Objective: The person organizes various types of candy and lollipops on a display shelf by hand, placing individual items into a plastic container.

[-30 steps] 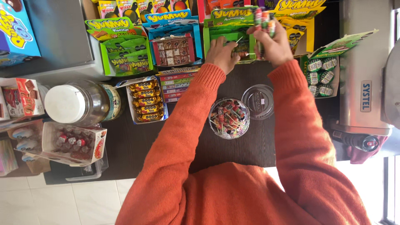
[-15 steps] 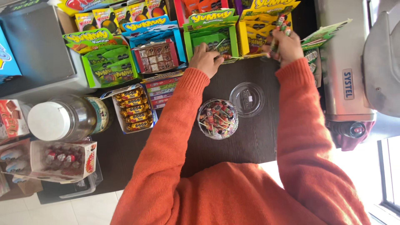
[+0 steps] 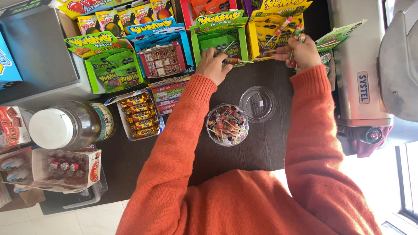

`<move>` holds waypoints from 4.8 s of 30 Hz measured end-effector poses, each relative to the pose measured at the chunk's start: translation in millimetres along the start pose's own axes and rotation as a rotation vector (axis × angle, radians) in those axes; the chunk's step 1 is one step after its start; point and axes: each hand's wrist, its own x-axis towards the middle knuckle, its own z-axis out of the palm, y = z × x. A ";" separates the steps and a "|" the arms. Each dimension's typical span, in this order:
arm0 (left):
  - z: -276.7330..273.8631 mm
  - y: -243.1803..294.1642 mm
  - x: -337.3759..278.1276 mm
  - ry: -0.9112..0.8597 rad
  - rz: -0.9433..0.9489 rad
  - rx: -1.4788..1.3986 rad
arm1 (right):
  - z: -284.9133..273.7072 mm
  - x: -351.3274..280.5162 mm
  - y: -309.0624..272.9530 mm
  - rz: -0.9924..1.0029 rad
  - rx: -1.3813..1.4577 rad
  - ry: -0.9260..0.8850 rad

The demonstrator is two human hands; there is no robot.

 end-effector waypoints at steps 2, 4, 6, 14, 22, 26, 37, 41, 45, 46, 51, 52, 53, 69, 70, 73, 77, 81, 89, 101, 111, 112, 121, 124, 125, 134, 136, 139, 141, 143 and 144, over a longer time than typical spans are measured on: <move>-1.6 1.5 -2.3 -0.007 -0.007 -0.007 | -8.0 0.0 1.6 0.006 -0.105 0.006; -15.8 13.1 -16.1 -0.030 -0.025 -0.030 | -14.3 -8.6 -4.1 0.010 -0.261 -0.025; -26.2 16.4 -23.1 -0.042 -0.043 -0.052 | -18.3 -5.2 -9.1 0.003 -0.420 -0.059; -42.2 21.3 -56.7 -0.001 -0.001 -0.194 | -20.0 21.2 -4.5 -0.195 -0.905 -0.071; -49.1 13.5 -107.0 0.127 0.123 -0.345 | -18.0 28.7 -2.5 -0.182 -1.001 0.021; -55.1 11.7 -135.2 0.193 0.169 -0.373 | -17.4 37.1 6.3 -0.317 -0.965 -0.036; -76.7 30.7 -246.0 0.034 0.136 -0.403 | 78.1 -199.7 -13.3 -0.363 -0.922 -0.428; -75.0 30.4 -277.4 0.062 0.019 -0.308 | 99.0 -190.5 98.7 -0.388 -1.203 -0.573; -33.1 18.3 -300.6 0.079 -0.123 -0.308 | 129.1 -167.7 196.9 -0.444 -1.401 -0.361; -30.7 21.7 -306.5 0.053 -0.166 -0.407 | 134.4 -179.1 194.3 -0.422 -1.430 -0.360; -22.6 39.5 -320.8 0.049 -0.232 -0.685 | 145.9 -194.0 208.7 -0.452 -1.514 -0.291; -19.3 39.9 -321.8 0.082 -0.225 -0.751 | 147.2 -191.0 212.8 -0.458 -1.514 -0.268; -15.9 40.6 -321.9 0.114 -0.216 -0.818 | 147.8 -187.5 216.6 -0.463 -1.514 -0.245; -160.1 -57.4 -159.0 0.531 -0.159 -0.220 | 155.8 -202.7 207.1 -0.479 -1.432 -0.160; -159.6 -80.8 -124.5 0.480 -0.237 -0.056 | 154.7 -202.1 204.8 -0.488 -1.401 -0.183; -150.3 -137.8 -52.7 0.322 -0.293 0.262 | 154.4 -196.2 211.2 -0.497 -1.365 -0.193; -146.2 -154.6 -13.6 0.037 -0.303 0.516 | 159.0 -194.2 209.4 -0.459 -1.418 -0.183; -150.1 -150.9 -21.7 -0.051 -0.326 0.576 | 157.3 -193.5 210.7 -0.492 -1.404 -0.197; -149.9 -173.1 -35.6 0.153 -0.144 0.411 | 156.4 -197.3 208.2 -0.476 -1.344 -0.216; -217.6 -47.9 -91.6 0.656 0.215 0.653 | 159.3 -189.6 224.4 -0.587 -1.278 -0.159; -100.9 138.1 -46.6 0.488 0.454 0.128 | 162.4 -181.3 241.6 -0.711 -1.228 -0.096; -83.4 152.2 -36.5 0.310 0.432 0.115 | 162.0 -179.8 242.7 -0.709 -1.226 -0.094; 79.1 181.3 69.5 -0.049 0.292 0.149 | 171.6 -170.8 254.3 -0.670 -1.223 -0.082; 85.2 187.9 86.9 -0.136 0.295 0.176 | 168.2 -168.3 262.3 -0.657 -1.222 -0.092; 80.7 187.9 89.5 -0.132 0.318 0.186 | 168.0 -168.0 264.9 -0.660 -1.223 -0.103; -1.2 189.0 30.4 -0.278 0.210 0.015 | 169.5 -149.8 276.7 -0.697 -1.234 -0.195; -39.5 176.6 3.6 -0.267 0.205 -0.007 | 170.9 -146.7 278.7 -0.722 -1.237 -0.218; -55.5 142.5 -27.4 -0.272 0.203 -0.016 | 174.5 -145.8 284.7 -0.721 -1.272 -0.228; -47.3 118.0 -43.7 -0.279 0.195 -0.005 | 174.2 -148.5 284.0 -0.706 -1.308 -0.224; -33.7 98.7 -56.3 -0.507 0.267 0.165 | 170.9 -151.6 276.2 -0.683 -1.318 -0.241; 3.5 81.0 -42.6 -0.503 0.259 0.163 | 170.0 -165.6 255.2 -0.689 -1.321 -0.248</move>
